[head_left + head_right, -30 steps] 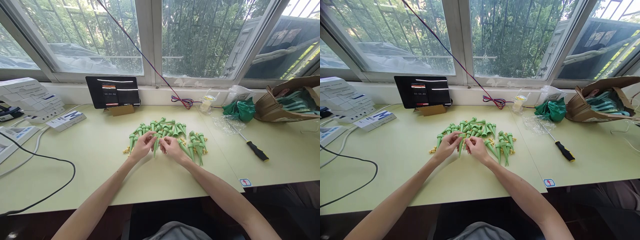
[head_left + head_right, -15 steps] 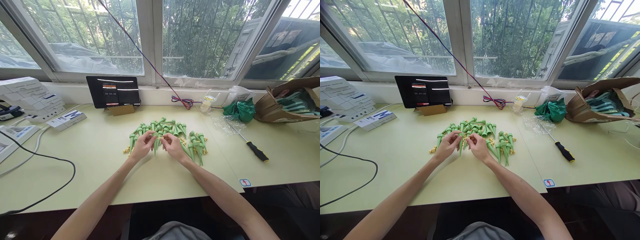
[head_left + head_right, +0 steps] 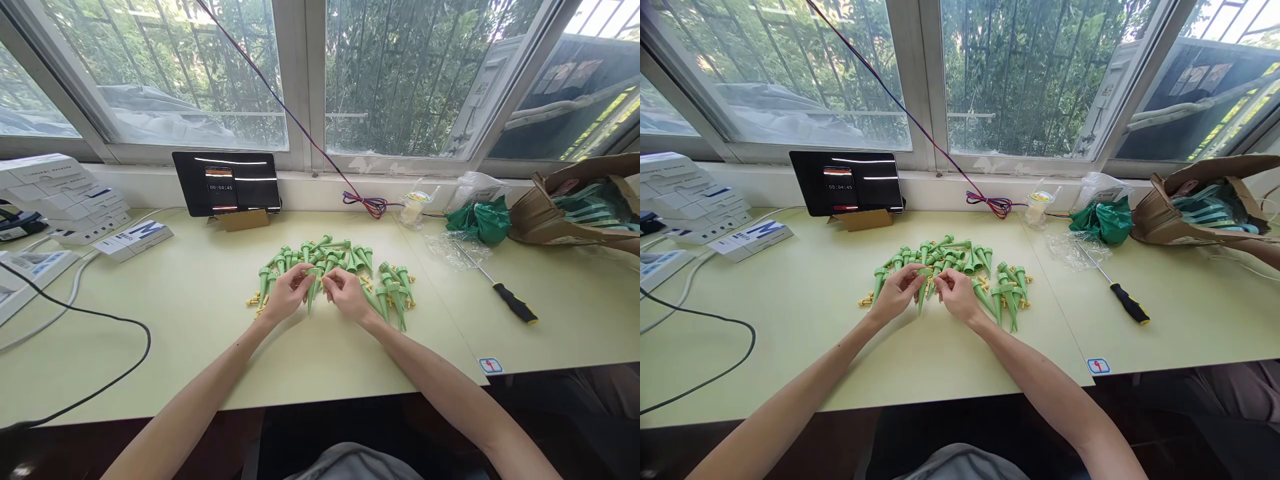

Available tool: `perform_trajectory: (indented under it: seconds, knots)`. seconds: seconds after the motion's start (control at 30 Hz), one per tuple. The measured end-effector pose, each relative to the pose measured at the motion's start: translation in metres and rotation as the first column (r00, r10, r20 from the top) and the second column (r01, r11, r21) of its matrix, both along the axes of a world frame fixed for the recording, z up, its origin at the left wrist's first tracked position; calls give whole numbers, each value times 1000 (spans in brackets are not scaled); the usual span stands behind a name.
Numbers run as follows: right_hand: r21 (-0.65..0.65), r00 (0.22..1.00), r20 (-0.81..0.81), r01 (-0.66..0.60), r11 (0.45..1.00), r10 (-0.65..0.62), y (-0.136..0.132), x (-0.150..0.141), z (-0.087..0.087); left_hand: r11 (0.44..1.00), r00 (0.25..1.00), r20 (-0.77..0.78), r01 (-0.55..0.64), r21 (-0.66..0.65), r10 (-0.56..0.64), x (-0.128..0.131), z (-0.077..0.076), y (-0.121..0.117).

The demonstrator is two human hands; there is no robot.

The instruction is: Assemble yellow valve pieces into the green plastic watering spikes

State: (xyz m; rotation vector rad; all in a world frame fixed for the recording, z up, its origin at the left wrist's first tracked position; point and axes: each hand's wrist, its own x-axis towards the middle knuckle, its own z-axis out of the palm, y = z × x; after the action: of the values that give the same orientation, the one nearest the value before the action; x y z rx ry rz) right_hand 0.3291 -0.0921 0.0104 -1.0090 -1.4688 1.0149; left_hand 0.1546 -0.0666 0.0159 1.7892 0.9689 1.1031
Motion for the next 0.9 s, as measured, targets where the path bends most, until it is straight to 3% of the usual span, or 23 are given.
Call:
perform_trajectory:
  seconds: [0.63,0.9]
  knots:
    - [23,998,54,12,1000,-13,-2,0,5,1000,1000,2,2,24,-3,-1,0,-1]
    - [21,989,147,32,999,-35,-4,2,7,1000,1000,13,13,6,-13,0,-1,0]
